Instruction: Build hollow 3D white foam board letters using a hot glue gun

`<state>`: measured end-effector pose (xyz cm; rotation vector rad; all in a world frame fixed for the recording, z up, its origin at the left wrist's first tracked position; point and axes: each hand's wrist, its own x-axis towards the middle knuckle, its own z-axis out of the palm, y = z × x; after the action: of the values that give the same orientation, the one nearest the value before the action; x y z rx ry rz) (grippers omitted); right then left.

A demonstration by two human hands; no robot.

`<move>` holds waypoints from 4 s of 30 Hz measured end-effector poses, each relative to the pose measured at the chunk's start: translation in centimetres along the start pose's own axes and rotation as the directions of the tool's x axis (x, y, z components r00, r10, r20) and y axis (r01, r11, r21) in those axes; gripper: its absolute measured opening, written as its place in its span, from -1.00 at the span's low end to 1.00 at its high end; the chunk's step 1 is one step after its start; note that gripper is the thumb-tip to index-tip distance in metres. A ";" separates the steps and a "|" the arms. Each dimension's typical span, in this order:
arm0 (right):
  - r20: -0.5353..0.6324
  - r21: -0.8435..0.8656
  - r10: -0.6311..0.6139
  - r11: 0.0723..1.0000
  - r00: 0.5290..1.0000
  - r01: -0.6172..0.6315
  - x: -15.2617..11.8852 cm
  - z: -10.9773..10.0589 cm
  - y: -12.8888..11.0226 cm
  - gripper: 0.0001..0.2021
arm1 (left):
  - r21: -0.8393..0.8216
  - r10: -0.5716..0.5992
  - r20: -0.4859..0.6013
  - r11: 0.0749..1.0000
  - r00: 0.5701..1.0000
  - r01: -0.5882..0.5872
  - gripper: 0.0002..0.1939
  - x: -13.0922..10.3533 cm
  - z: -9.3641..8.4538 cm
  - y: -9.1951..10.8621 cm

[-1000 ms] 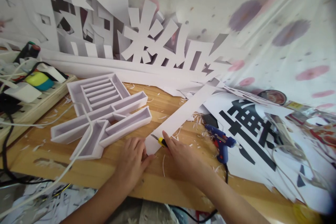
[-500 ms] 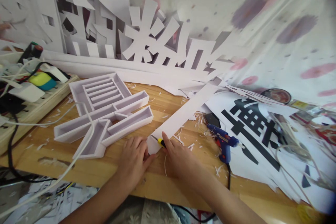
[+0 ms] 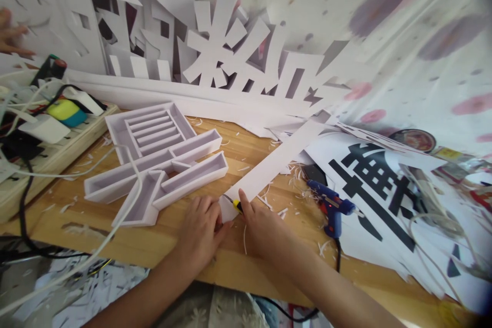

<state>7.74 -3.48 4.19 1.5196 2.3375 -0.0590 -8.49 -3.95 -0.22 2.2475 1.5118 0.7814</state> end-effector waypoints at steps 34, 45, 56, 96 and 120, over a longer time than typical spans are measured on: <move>0.024 -0.028 -0.056 0.998 0.998 0.056 -2.3 0.5 0.5 -0.35 | 0.022 -0.034 0.021 0.999 0.999 0.034 -0.77 0.4 -0.1 0.0; 0.039 -0.043 -0.067 0.997 0.997 0.069 -3.4 1.1 0.5 -0.35 | 0.010 -0.040 0.000 0.999 0.999 0.040 -0.75 0.4 0.0 0.0; 0.016 -0.106 -0.106 0.989 0.994 0.107 -4.3 1.4 1.0 -0.34 | 0.021 -0.030 -0.008 0.999 1.000 0.030 -0.74 0.3 0.1 0.0; 0.054 0.080 0.004 0.997 0.999 -0.008 0.0 0.9 0.1 -0.41 | -0.017 -0.024 0.005 1.000 1.000 0.024 -0.73 0.4 0.0 0.0; 0.004 -0.030 -0.015 0.999 1.000 0.015 -0.2 -0.6 -0.6 -0.32 | 0.018 -0.033 0.028 0.999 0.999 0.033 -0.75 0.2 -0.2 0.2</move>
<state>7.14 -3.81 4.71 1.4864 2.3371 -0.0307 -8.44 -3.86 0.11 2.2307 1.5440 0.7263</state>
